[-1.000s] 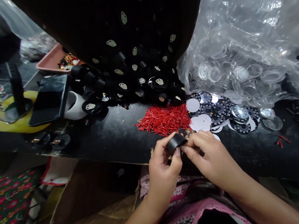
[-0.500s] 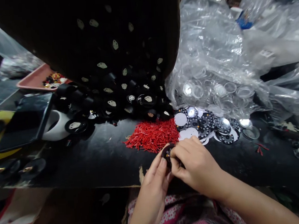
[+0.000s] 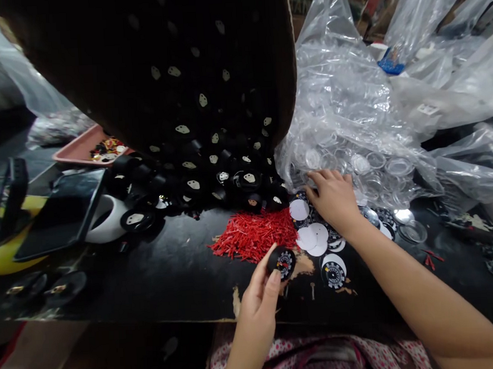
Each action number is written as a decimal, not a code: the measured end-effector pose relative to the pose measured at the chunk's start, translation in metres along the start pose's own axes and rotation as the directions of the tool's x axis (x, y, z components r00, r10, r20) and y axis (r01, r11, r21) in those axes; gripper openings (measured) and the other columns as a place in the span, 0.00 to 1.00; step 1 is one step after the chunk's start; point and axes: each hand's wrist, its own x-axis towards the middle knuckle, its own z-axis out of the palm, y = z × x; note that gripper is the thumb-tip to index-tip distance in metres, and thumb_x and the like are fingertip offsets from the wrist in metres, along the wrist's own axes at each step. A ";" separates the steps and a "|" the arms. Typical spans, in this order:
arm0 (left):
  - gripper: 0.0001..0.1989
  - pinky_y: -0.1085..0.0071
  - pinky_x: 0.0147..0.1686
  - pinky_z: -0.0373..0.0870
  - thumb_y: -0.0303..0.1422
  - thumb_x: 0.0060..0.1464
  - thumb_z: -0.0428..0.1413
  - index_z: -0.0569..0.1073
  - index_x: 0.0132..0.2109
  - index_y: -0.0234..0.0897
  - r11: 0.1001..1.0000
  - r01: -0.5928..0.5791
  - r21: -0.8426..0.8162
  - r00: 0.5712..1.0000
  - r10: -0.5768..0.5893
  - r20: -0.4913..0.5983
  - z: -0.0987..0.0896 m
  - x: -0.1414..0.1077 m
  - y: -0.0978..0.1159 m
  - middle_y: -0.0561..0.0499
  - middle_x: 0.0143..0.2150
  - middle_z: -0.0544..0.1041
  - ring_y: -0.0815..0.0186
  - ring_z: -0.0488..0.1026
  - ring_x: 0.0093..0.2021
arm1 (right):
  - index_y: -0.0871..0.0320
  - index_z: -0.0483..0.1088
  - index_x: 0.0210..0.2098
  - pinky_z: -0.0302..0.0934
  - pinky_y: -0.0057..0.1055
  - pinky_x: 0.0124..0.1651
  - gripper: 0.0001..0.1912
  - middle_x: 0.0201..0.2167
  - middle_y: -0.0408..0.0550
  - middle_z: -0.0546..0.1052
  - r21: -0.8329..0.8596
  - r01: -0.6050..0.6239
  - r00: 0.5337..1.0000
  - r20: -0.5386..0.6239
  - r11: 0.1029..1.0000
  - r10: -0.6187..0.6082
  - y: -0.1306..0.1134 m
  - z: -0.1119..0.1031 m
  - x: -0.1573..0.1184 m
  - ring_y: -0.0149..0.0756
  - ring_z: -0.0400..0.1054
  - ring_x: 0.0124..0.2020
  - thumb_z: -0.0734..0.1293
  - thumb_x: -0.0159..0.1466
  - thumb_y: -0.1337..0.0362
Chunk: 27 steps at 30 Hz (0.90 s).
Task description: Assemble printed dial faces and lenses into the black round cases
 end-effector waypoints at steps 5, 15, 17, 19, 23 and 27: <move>0.19 0.50 0.62 0.67 0.42 0.58 0.61 0.76 0.55 0.47 0.979 0.128 -0.159 0.991 -0.130 -0.004 -0.001 0.001 0.001 0.50 0.59 0.78 0.53 0.74 0.59 | 0.61 0.76 0.47 0.55 0.43 0.49 0.12 0.41 0.57 0.81 -0.031 0.002 0.997 -0.078 1.000 -0.005 0.013 -0.002 0.003 0.49 0.72 0.45 0.63 0.69 0.66; 0.18 0.67 0.46 0.77 0.44 0.59 0.60 0.79 0.49 0.37 0.765 0.349 -0.541 0.936 -0.310 0.166 0.011 0.010 0.022 0.43 0.47 0.83 0.62 0.81 0.44 | 0.55 0.76 0.48 0.54 0.46 0.56 0.10 0.53 0.46 0.80 0.268 0.526 0.850 -0.143 0.807 -0.507 -0.048 -0.030 -0.101 0.47 0.70 0.54 0.65 0.69 0.67; 0.16 0.69 0.44 0.77 0.42 0.56 0.63 0.80 0.47 0.37 0.786 0.325 -0.527 0.945 -0.295 0.143 0.012 0.009 0.022 0.44 0.45 0.84 0.63 0.81 0.42 | 0.54 0.76 0.48 0.50 0.50 0.61 0.10 0.54 0.44 0.79 0.333 0.521 0.850 -0.123 0.786 -0.512 -0.049 -0.031 -0.107 0.48 0.67 0.58 0.66 0.68 0.68; 0.12 0.69 0.44 0.78 0.38 0.55 0.64 0.80 0.45 0.38 0.823 0.291 -0.488 0.956 -0.264 0.126 0.013 0.008 0.021 0.46 0.45 0.83 0.64 0.81 0.41 | 0.53 0.75 0.48 0.51 0.47 0.62 0.10 0.52 0.44 0.80 0.459 0.440 0.889 -0.101 0.772 -0.446 -0.047 -0.032 -0.105 0.45 0.66 0.57 0.65 0.69 0.68; 0.14 0.63 0.48 0.78 0.39 0.59 0.61 0.79 0.51 0.40 0.905 0.222 -0.362 0.973 -0.181 0.144 0.014 0.004 0.014 0.46 0.50 0.82 0.59 0.80 0.48 | 0.54 0.74 0.44 0.61 0.36 0.50 0.11 0.42 0.45 0.80 0.644 0.051 0.984 0.096 0.763 -0.148 -0.048 -0.032 -0.091 0.38 0.71 0.46 0.61 0.72 0.60; 0.19 0.57 0.54 0.76 0.39 0.61 0.59 0.74 0.58 0.46 0.975 0.133 -0.180 0.972 -0.093 0.214 0.013 -0.002 0.007 0.48 0.62 0.75 0.53 0.73 0.60 | 0.55 0.66 0.31 0.57 0.33 0.36 0.20 0.27 0.44 0.73 0.513 -0.091 0.948 0.306 0.854 -0.083 -0.061 -0.029 -0.082 0.37 0.68 0.32 0.55 0.74 0.53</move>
